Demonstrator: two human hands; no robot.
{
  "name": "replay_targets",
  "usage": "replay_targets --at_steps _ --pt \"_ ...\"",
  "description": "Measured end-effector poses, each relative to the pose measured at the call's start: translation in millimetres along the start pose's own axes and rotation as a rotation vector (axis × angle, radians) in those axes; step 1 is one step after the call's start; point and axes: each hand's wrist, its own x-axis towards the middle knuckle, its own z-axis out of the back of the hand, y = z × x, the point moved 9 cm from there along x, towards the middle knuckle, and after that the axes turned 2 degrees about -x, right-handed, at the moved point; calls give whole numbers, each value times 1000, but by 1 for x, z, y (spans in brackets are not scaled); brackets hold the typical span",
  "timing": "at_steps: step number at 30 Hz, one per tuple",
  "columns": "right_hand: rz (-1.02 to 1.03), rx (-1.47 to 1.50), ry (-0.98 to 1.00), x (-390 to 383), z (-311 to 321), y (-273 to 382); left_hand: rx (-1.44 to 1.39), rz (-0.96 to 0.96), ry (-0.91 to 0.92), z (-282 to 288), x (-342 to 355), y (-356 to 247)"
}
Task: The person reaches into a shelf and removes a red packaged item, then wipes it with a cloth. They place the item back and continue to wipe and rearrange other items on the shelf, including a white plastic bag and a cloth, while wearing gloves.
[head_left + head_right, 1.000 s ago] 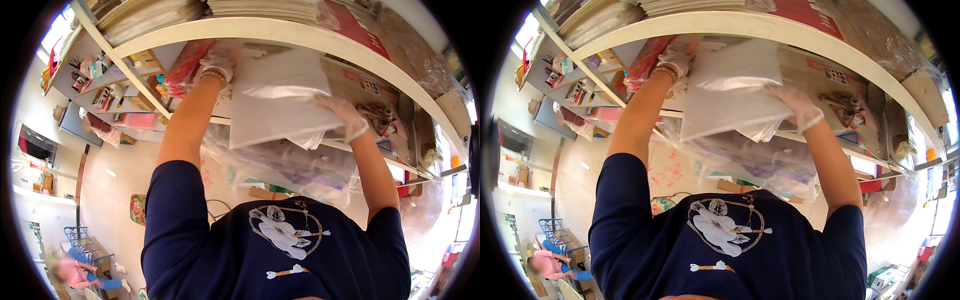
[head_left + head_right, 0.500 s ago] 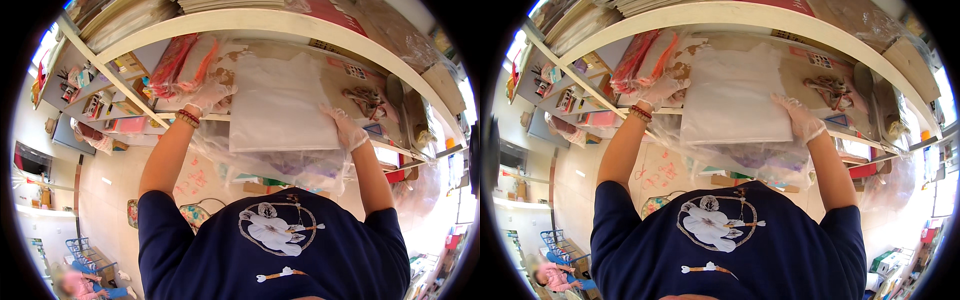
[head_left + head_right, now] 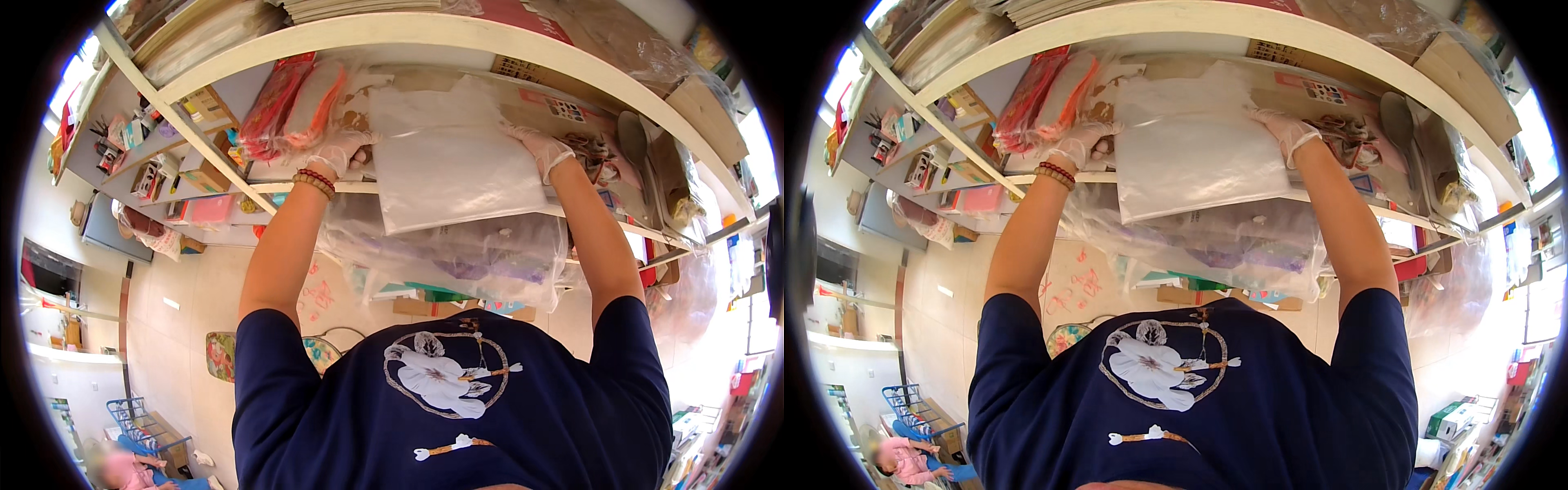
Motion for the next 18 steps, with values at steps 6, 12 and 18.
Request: replay_targets --at_steps 6,12,18 --pt "330 101 -1 -50 -10 68 -177 -167 97 4 -19 -33" --pt "359 76 -77 -82 -11 103 -411 -250 18 -8 -64 -93" --pt "830 -104 -217 -102 15 150 -344 -479 12 -11 -93 -153"
